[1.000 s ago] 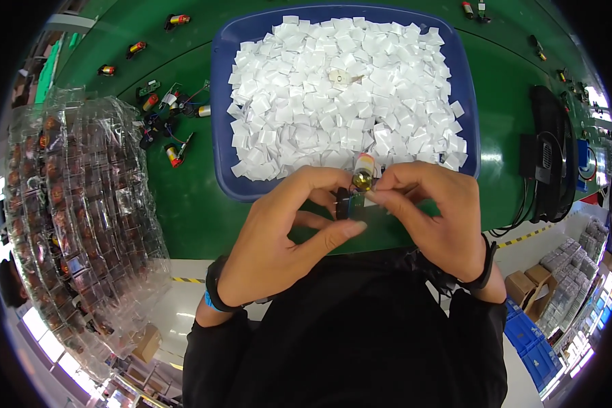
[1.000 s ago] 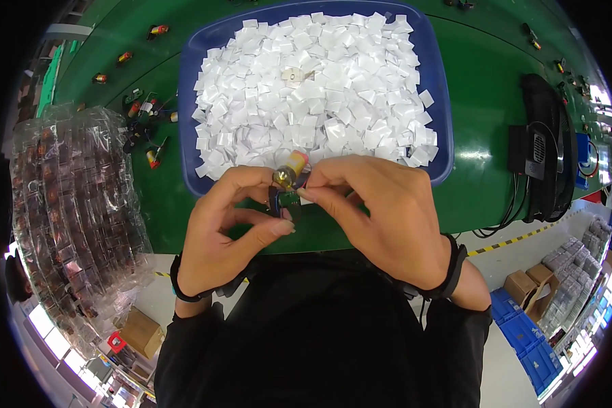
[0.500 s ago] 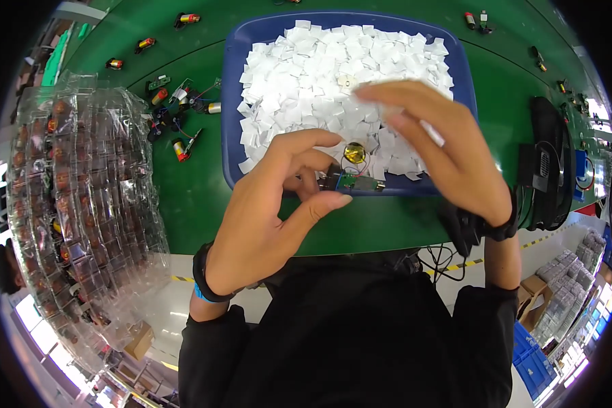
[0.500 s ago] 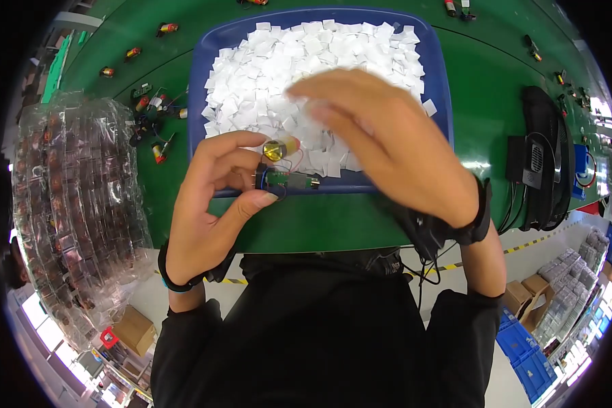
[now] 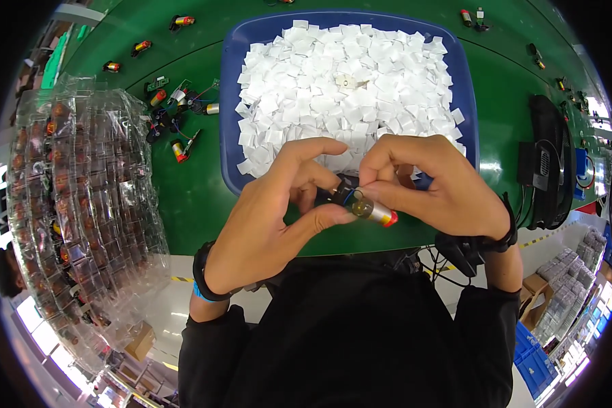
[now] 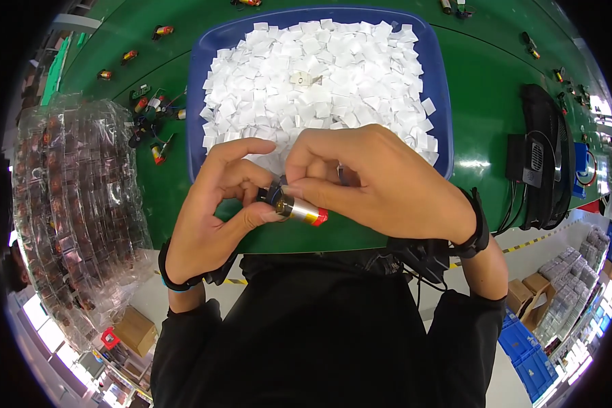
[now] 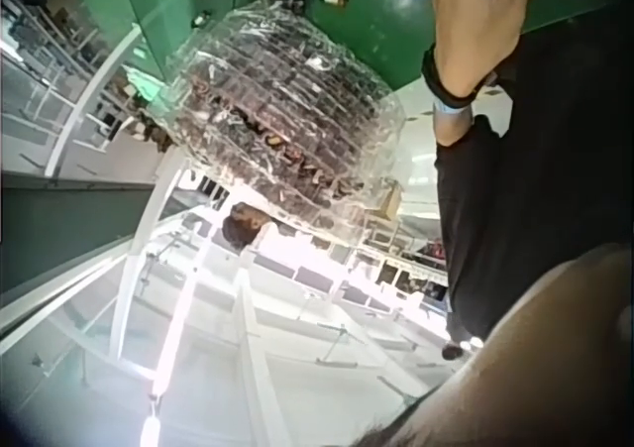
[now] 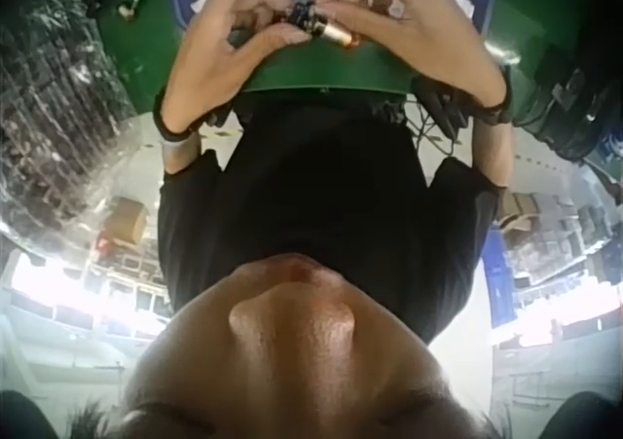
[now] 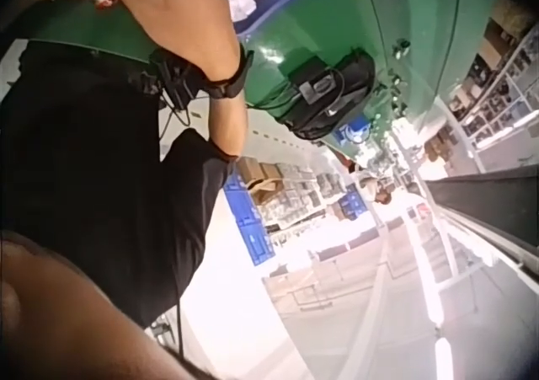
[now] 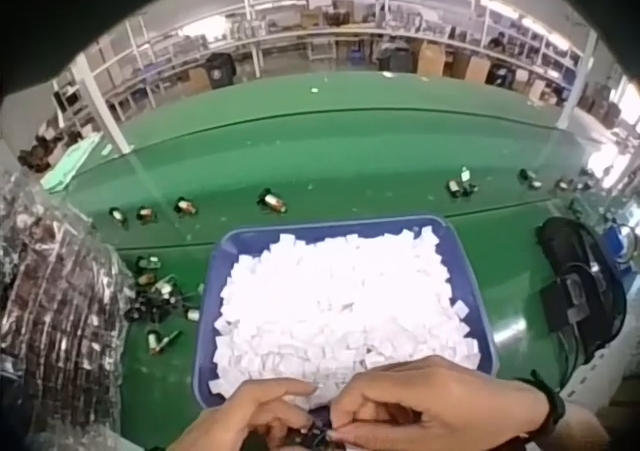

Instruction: The person picks up a battery and a circuit board, fits them together, and wraps a white adhesive strip from a blue tray around the assembly. They then briefly activate a green light on the board before placing the finished unit onto the green table surface.

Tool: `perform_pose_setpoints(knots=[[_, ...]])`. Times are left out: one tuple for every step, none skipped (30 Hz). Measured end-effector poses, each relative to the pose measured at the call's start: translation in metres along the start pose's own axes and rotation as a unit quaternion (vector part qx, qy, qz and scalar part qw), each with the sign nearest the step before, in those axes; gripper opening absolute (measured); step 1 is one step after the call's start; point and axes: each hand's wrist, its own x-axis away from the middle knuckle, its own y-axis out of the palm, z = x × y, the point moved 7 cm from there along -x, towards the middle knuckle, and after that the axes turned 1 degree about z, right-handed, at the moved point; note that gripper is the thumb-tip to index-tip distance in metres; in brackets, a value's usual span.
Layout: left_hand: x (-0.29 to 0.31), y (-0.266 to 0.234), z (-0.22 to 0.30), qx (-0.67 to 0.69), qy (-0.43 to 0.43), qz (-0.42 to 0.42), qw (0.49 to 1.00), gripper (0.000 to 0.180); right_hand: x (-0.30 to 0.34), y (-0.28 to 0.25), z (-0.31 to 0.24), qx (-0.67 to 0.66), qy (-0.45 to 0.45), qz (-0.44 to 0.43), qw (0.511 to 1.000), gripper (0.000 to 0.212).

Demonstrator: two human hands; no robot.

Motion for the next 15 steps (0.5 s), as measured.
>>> perform_pose_setpoints(knots=[[0.001,0.001,0.002,0.032,-0.007,-0.006,0.999,0.057,0.001,0.000,0.001,-0.020,-0.001,0.008,1.000,0.007],[0.001,0.001,0.004,0.064,-0.014,-0.011,0.998,0.056,0.001,-0.001,0.002,-0.040,-0.002,0.016,0.999,0.007],[0.002,0.002,0.004,0.096,-0.022,-0.017,0.995,0.054,0.000,0.000,0.003,-0.040,-0.003,0.015,0.999,0.007],[0.002,0.002,0.003,0.096,-0.023,-0.016,0.995,0.054,0.000,0.001,0.007,-0.068,0.023,0.024,0.997,0.007],[0.001,0.003,0.006,0.079,0.010,-0.018,0.997,0.052,-0.001,0.001,0.012,-0.096,0.049,0.032,0.994,0.007],[0.000,0.004,0.009,0.062,0.043,-0.021,0.997,0.050,-0.002,0.002,0.016,-0.124,0.074,0.041,0.989,0.006],[0.000,0.005,0.012,0.045,0.076,-0.023,0.996,0.049,-0.001,0.003,0.014,-0.125,0.075,0.040,0.989,0.006],[0.000,0.005,0.011,0.045,0.076,-0.023,0.996,0.049,0.000,-0.001,0.009,-0.124,0.066,0.070,0.988,0.009],[0.000,0.004,0.005,0.079,0.046,-0.014,0.996,0.044,0.001,-0.004,0.005,-0.122,0.057,0.100,0.986,0.012],[0.000,0.002,0.000,0.112,0.015,-0.005,0.994,0.039,0.003,-0.007,0.002,-0.121,0.049,0.130,0.983,0.015],[0.001,0.001,-0.005,0.146,-0.015,0.005,0.989,0.035,0.004,-0.006,0.003,-0.121,0.049,0.128,0.983,0.015],[0.001,0.000,-0.006,0.146,-0.015,0.006,0.989,0.035,0.007,-0.009,-0.011,-0.009,-0.053,0.134,0.990,0.019],[0.001,0.000,-0.006,0.122,-0.014,0.003,0.992,0.035,0.013,-0.009,-0.024,0.103,-0.153,0.136,0.973,0.023],[0.001,0.000,-0.005,0.098,-0.013,0.001,0.995,0.035,0.019,-0.002,-0.038,0.211,-0.250,0.135,0.935,0.026],[0.002,0.000,-0.005,0.074,-0.012,-0.002,0.997,0.035,0.021,-0.001,-0.040,0.210,-0.250,0.134,0.936,0.026]])
